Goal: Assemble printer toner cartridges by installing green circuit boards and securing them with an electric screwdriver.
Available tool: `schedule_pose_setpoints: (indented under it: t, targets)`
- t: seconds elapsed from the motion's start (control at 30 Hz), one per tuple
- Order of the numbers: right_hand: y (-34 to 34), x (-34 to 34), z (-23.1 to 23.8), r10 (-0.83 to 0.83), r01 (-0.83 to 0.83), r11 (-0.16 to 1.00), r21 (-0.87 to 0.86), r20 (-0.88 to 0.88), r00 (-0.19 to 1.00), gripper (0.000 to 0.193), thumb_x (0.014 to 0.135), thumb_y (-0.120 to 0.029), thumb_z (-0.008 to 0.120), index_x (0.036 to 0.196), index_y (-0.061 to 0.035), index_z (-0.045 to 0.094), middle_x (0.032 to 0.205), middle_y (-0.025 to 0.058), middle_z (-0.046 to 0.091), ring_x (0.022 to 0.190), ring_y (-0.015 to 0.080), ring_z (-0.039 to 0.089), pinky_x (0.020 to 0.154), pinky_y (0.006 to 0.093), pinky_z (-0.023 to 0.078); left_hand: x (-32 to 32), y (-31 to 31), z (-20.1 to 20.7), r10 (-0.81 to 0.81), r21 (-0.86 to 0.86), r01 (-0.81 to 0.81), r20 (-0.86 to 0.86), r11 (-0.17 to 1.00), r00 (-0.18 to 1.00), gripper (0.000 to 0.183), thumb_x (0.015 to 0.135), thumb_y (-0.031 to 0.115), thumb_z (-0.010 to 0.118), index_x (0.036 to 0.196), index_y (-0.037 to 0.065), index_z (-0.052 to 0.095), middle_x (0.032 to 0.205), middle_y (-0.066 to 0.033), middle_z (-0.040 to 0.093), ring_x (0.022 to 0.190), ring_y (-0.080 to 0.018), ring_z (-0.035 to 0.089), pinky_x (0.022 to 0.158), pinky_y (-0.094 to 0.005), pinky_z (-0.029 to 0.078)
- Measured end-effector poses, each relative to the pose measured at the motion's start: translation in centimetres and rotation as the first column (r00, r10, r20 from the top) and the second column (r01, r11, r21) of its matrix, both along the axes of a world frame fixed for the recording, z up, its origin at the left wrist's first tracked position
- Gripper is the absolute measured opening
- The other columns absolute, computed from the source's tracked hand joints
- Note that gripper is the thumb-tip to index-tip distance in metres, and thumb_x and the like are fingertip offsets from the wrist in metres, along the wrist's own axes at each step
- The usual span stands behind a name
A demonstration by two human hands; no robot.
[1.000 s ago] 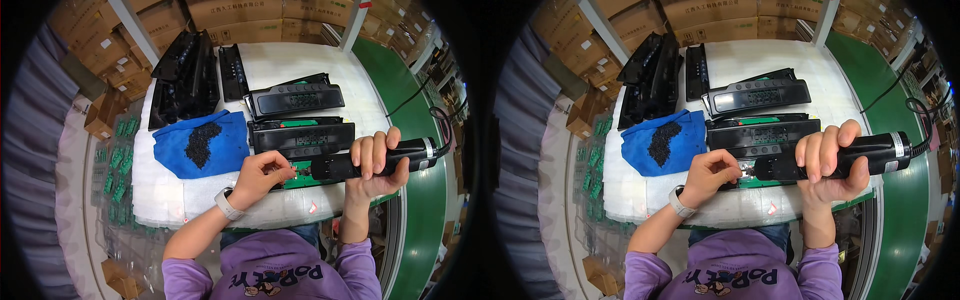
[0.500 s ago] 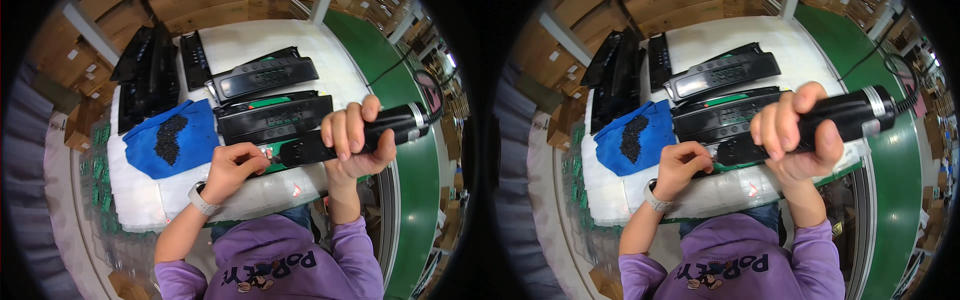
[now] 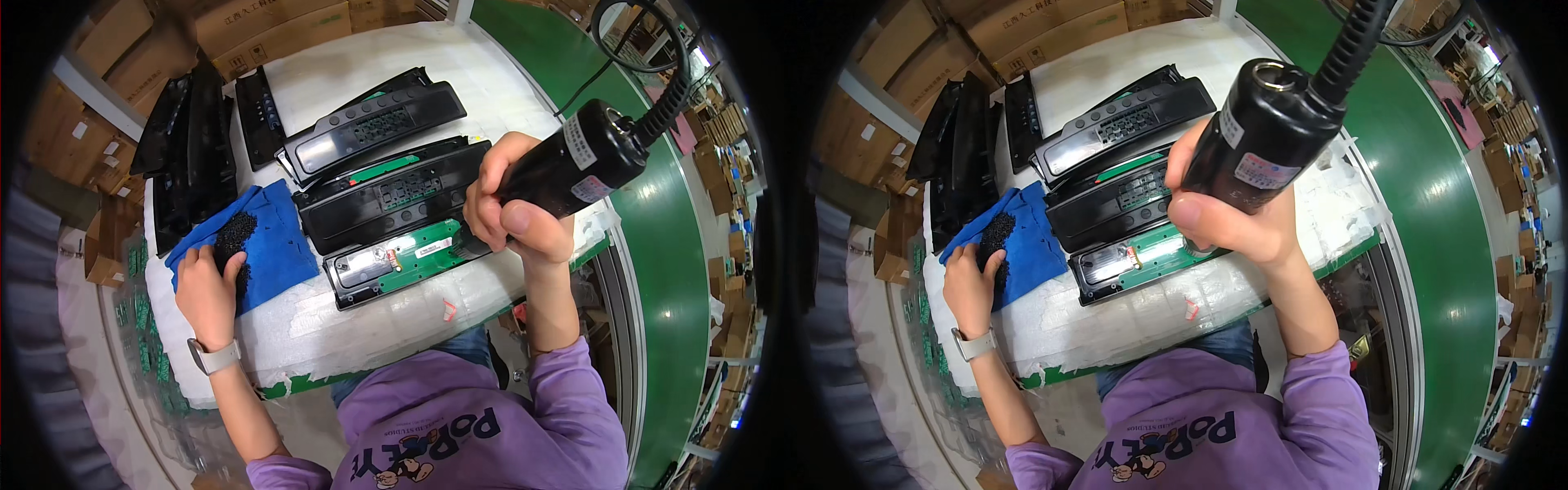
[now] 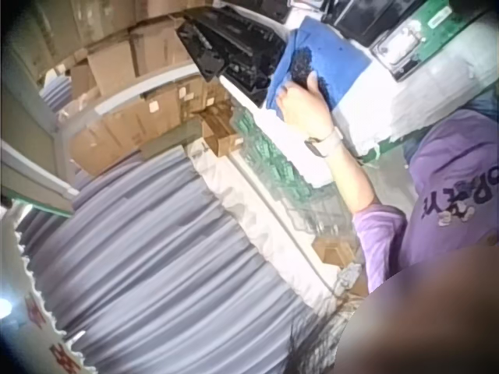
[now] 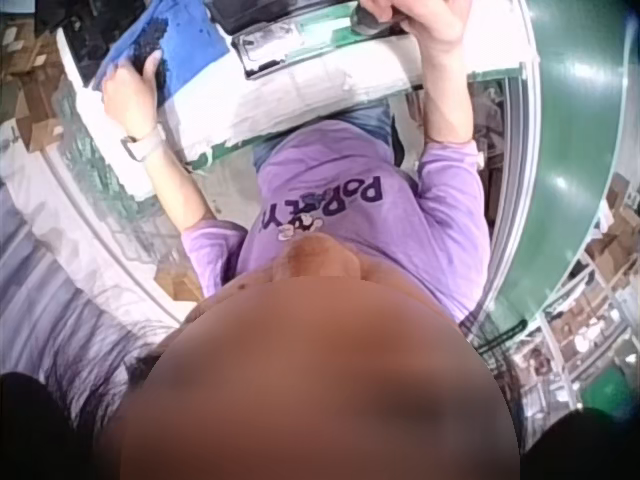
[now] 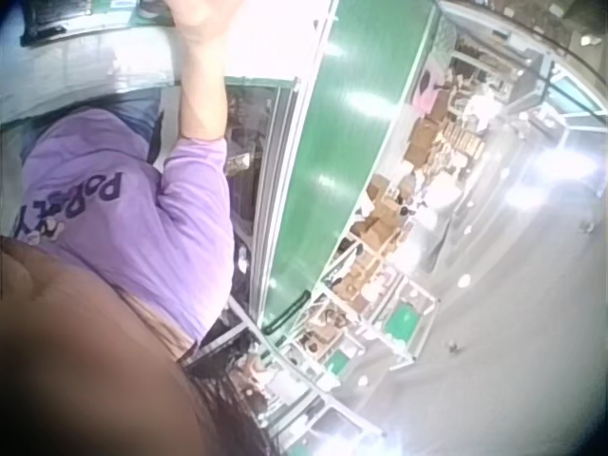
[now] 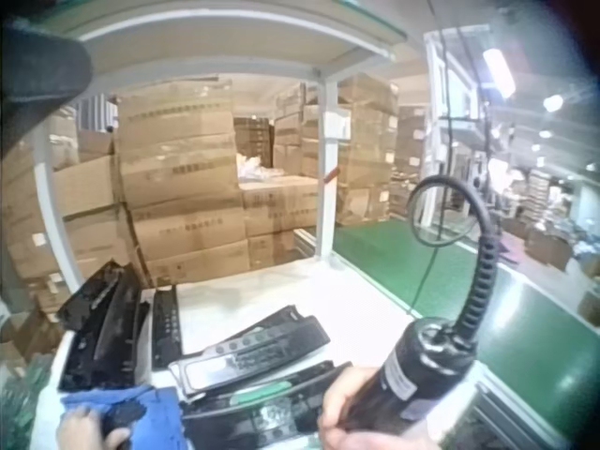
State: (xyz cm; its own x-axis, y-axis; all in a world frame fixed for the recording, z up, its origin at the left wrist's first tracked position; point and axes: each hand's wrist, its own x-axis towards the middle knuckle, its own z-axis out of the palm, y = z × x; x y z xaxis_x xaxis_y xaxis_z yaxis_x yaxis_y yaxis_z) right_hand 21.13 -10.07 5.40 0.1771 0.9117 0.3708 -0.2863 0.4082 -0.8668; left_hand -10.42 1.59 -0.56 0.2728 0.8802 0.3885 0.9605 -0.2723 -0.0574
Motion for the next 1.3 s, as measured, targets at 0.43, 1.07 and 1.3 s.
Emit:
schedule_pose_setpoints:
  t: [0.43, 1.07, 1.3]
  targets:
    - [-0.1, -0.5, -0.2, -0.058, 0.060, 0.996, -0.064, 0.028, 0.998, 0.020, 0.062, -0.004, 0.069, 0.077, -0.0016, 0.055, 0.064, 0.0016, 0.054, 0.051, 0.0064, 0.050, 0.046, 0.0187, 0.037, 0.1, 0.4, -0.1, -0.093, 0.121, 0.065, 0.252, 0.991, 0.963, 0.010, 0.080, 0.010, 0.061, 0.082, 0.001, 0.062, 0.076, -0.0131, 0.059, 0.065, -0.0295, 0.056, 0.059, -0.0338, 0.045]
    - [0.8, -1.8, -0.9, -0.002, 0.003, 1.000, -0.006, 0.087, 0.996, 0.025, 0.064, -0.002, 0.067, 0.072, -0.0005, 0.043, 0.053, 0.0040, 0.044, 0.045, 0.0102, 0.043, 0.044, 0.0221, 0.034, 11.7, -3.2, -0.6, 0.656, -0.232, 0.959, 0.751, 0.165, 0.069, 0.020, 0.092, 0.015, 0.048, 0.101, -0.002, 0.055, 0.086, -0.0062, 0.061, 0.072, -0.0100, 0.057, 0.066, -0.0207, 0.045]
    - [1.0, -0.6, 0.1, 0.086, -0.086, 0.994, 0.061, -0.004, 0.996, 0.032, 0.073, -0.020, 0.064, 0.086, -0.0002, 0.043, 0.053, 0.0017, 0.043, 0.039, 0.0104, 0.041, 0.039, 0.0228, 0.033, 11.2, -3.9, -0.7, 0.706, -0.214, 0.944, 0.707, 0.251, -0.028, 0.013, 0.091, 0.013, 0.050, 0.093, 0.001, 0.053, 0.081, -0.0049, 0.055, 0.064, -0.0082, 0.044, 0.058, -0.0202, 0.037]
